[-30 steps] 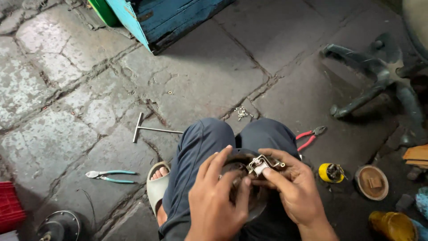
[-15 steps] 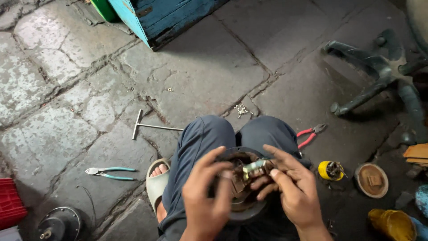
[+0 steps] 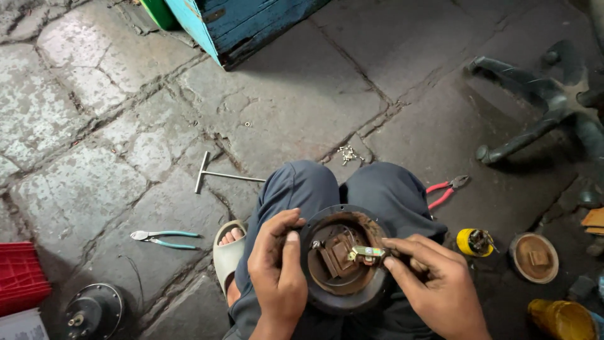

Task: Repairing an internal mechanical or electrical component using a screwdriver and pliers while sitting on the floor.

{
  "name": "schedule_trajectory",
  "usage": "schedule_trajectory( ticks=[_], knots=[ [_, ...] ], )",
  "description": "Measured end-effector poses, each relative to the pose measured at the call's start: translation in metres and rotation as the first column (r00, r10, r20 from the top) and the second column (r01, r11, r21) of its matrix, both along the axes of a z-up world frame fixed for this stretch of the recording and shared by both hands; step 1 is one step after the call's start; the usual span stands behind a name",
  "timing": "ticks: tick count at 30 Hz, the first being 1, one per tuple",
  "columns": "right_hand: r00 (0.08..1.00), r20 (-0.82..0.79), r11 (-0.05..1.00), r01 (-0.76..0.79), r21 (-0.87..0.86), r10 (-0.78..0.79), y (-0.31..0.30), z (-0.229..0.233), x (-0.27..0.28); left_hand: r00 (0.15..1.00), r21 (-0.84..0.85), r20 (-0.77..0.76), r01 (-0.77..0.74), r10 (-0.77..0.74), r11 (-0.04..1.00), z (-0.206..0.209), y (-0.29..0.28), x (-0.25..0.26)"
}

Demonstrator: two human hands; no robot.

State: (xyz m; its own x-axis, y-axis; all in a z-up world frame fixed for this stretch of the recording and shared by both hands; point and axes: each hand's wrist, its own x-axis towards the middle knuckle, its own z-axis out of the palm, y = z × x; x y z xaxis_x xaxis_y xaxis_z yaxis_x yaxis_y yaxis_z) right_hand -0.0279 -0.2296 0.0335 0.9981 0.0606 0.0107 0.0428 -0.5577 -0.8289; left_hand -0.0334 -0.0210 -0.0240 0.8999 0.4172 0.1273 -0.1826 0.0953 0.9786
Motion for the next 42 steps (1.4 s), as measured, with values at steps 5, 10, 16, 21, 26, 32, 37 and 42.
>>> schedule_trajectory(
  ticks=[5, 10, 16, 21, 26, 32, 37, 42],
  knots=[
    [0.994, -0.099, 0.999, 0.033, -0.022, -0.035, 0.002, -0.003, -0.006, 0.997, 0.134, 0.045, 0.049, -0.055, 0.99, 0.008, 0.004, -0.002],
    [0.998, 0.0, 0.998, 0.058, 0.026, -0.058, 0.019, -0.004, -0.004, 0.992, 0.18, 0.068, 0.088, -0.102, 0.98, 0.013, 0.007, -0.003],
    [0.998, 0.039, 0.984, 0.047, 0.17, -0.054, 0.029, -0.012, 0.002, 0.955, 0.434, 0.089, 0.217, -0.282, 0.874, 0.039, 0.012, -0.004],
    [0.994, 0.095, 0.996, 0.046, 0.077, -0.054, 0.037, -0.007, 0.007, 0.966, 0.54, 0.026, 0.203, -0.257, 0.817, 0.034, 0.007, -0.004],
    [0.982, 0.18, 0.998, 0.056, -0.008, -0.054, 0.041, -0.003, 0.009, 0.969, 0.434, 0.018, 0.216, -0.248, 0.874, 0.024, 0.007, -0.007],
    [0.922, 0.386, 0.992, 0.029, -0.121, 0.02, 0.049, 0.007, 0.001, 0.976, 0.477, 0.041, 0.169, -0.214, 0.862, 0.02, 0.005, -0.009],
    [0.941, 0.339, 0.985, 0.052, -0.162, 0.006, 0.031, -0.035, -0.024, 0.969, 0.532, 0.096, 0.143, -0.227, 0.834, 0.016, 0.005, -0.01],
    [0.879, 0.466, 0.95, 0.053, -0.309, 0.103, 0.036, -0.03, -0.017, 0.951, 0.49, 0.144, 0.172, -0.274, 0.854, 0.014, 0.008, -0.007]
  ],
)
